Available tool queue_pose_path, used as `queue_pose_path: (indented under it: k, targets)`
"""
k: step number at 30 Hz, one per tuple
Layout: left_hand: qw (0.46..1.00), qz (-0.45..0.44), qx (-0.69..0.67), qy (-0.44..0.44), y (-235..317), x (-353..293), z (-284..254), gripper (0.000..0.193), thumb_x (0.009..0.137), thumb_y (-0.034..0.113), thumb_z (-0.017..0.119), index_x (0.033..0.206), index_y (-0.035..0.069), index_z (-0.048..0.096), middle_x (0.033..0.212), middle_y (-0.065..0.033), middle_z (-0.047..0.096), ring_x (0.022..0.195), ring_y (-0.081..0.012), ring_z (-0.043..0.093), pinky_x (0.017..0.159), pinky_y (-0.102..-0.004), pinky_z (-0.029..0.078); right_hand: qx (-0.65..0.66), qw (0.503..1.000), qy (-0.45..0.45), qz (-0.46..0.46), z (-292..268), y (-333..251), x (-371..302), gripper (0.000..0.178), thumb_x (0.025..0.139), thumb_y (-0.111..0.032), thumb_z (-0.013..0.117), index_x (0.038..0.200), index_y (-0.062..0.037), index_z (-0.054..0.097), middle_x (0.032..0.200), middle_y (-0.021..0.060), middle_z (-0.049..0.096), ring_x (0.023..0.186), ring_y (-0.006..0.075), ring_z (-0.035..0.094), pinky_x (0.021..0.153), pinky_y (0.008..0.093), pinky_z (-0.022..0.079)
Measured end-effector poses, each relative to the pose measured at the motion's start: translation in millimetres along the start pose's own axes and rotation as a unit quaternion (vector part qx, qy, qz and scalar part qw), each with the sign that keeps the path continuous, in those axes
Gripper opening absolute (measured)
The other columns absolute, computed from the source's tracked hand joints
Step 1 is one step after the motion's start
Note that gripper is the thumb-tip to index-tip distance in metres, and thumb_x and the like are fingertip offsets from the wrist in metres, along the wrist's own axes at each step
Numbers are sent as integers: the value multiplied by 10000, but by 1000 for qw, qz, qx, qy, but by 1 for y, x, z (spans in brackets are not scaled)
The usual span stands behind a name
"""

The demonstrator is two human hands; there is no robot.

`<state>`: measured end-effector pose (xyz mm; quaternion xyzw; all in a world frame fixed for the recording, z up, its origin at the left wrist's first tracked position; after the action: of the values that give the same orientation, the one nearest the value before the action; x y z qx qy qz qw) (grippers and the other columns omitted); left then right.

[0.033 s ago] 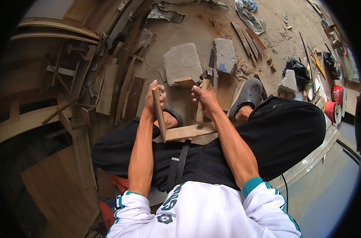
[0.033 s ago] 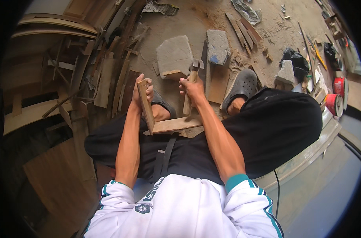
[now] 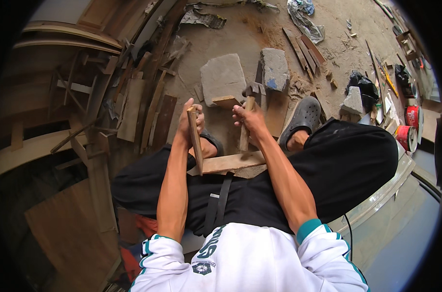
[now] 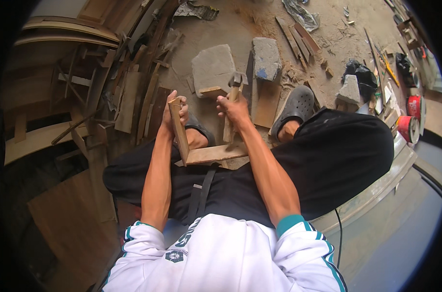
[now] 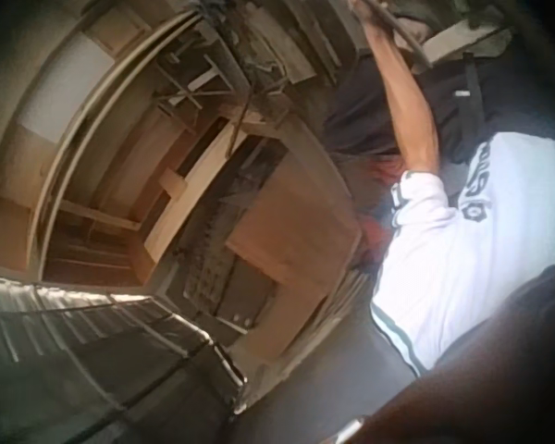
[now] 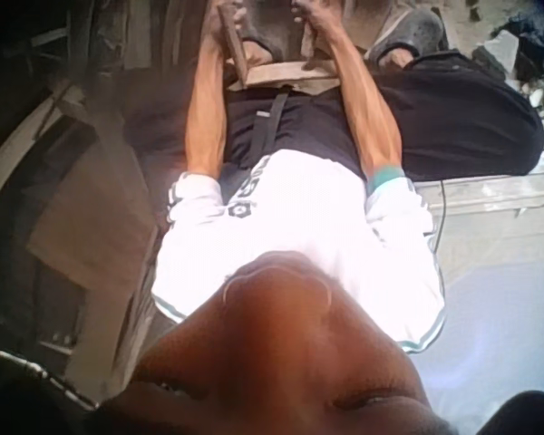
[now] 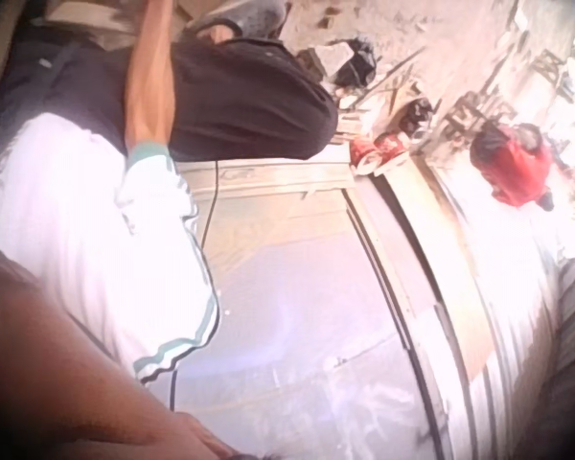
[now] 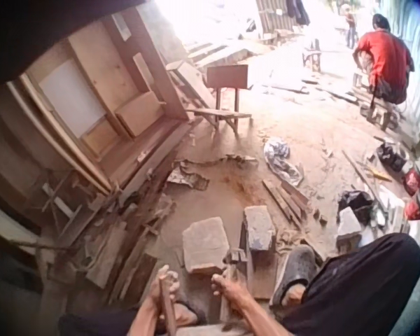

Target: The person assembles a small wooden frame by hand, using a hammer to drive nails into the joints. They repeatedly align the pieces, hammer nails, and adjust the frame while sitting on the floor.

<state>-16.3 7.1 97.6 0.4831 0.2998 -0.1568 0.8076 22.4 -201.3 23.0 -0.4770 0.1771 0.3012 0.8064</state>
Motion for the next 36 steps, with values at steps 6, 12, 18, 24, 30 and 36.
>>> queue_pose_path:
  k: [6, 12, 18, 24, 30, 36]
  targets:
    - [998, -12, 56, -6, -11, 18, 20, 420, 944, 570, 521, 837, 165, 556, 516, 47, 436, 372, -65, 374, 340, -217, 303, -20, 981, -160, -105, 43, -55, -51, 345, 856, -96, 749, 1113, 49, 570, 984, 143, 680, 834, 219, 694, 707, 348, 622]
    - [993, -10, 102, -56, -17, 35, 65, 413, 928, 545, 544, 791, 156, 548, 641, 55, 501, 540, -65, 468, 507, -242, 390, -159, 961, -121, -190, 27, -80, -64, 222, 877, 8, 697, 996, 17, 509, 988, 157, 689, 882, 203, 698, 761, 350, 626]
    - [959, 52, 247, -131, -14, 48, 114, 679, 947, 653, 468, 1123, 11, 598, 844, -35, 611, 786, -120, 584, 693, -243, 481, -89, 969, -8, -229, -1, -98, -75, 153, 866, -3, 698, 872, 5, 544, 872, 114, 678, 803, 171, 690, 707, 321, 613]
    - [935, 225, 218, -166, -8, 48, 161, 873, 891, 777, 373, 1235, -13, 511, 1001, -82, 602, 961, -157, 571, 885, -293, 469, -130, 931, 91, -330, 1, -134, -109, 94, 857, 0, 716, 845, -2, 623, 905, 66, 669, 780, 118, 634, 722, 251, 519]
    - [797, 356, 461, 157, -7, 75, 134, 457, 825, 283, 647, 1258, 142, 609, 1298, -124, 610, 1231, -323, 541, 1108, -486, 321, -149, 888, 110, -422, -3, -165, -126, 177, 931, 74, 592, 987, -35, 465, 1006, 117, 627, 927, 204, 673, 829, 367, 593]
    - [604, 155, 769, 142, -34, 87, 58, 444, 794, 215, 676, 1236, 202, 648, 1231, -74, 656, 1274, -294, 505, 1153, -622, 78, -157, 876, 112, -443, -7, -187, -131, 170, 932, 56, 602, 977, -34, 464, 1006, 110, 607, 923, 193, 664, 824, 359, 599]
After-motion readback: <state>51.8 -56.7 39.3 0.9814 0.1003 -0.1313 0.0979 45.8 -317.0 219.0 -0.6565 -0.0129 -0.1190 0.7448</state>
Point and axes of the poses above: each hand's wrist, its own x-axis towards the middle knuckle, its own z-axis out of the palm, y = z × x, the point moved 1 cm from there along x, towards the middle knuckle
